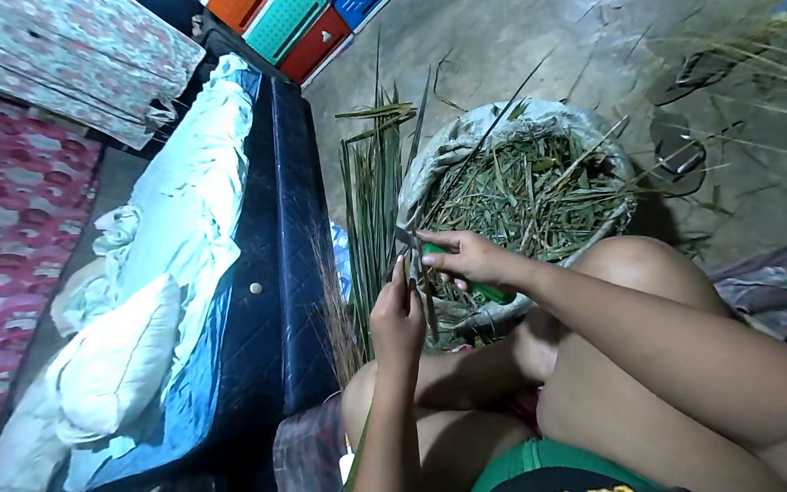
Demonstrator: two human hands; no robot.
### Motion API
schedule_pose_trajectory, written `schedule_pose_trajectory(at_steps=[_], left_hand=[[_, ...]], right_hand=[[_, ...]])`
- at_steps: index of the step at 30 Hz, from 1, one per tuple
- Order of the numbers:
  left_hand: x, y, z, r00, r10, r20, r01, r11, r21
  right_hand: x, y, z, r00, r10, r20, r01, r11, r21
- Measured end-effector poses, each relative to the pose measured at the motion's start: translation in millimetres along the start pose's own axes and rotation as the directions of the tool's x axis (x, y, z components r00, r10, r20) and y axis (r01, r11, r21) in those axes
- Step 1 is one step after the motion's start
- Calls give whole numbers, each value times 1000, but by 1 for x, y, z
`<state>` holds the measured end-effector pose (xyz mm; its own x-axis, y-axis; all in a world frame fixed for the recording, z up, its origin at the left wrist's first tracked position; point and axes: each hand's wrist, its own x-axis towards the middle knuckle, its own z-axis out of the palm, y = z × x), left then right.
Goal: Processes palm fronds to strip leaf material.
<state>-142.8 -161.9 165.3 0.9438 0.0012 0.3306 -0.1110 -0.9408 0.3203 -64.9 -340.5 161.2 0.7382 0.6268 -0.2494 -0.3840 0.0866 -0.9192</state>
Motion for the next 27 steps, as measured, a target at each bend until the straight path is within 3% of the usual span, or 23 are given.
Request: schedule_pose_trajectory(at_steps=[7,18,27], left_hand=[[-12,-13,-11,997,80,21,-80,997,-19],[-13,-13,-20,992,109,59,-104,991,-88],[-12,-13,-24,975,-54,214,147,881,-450]], right_hand=[[-2,-5,-17,992,-63,-113,62,998,-13],[-6,-10,-24,981,-148,-124,130,981,-147],[-8,-11,-28,983,-170,-63,156,971,-183]])
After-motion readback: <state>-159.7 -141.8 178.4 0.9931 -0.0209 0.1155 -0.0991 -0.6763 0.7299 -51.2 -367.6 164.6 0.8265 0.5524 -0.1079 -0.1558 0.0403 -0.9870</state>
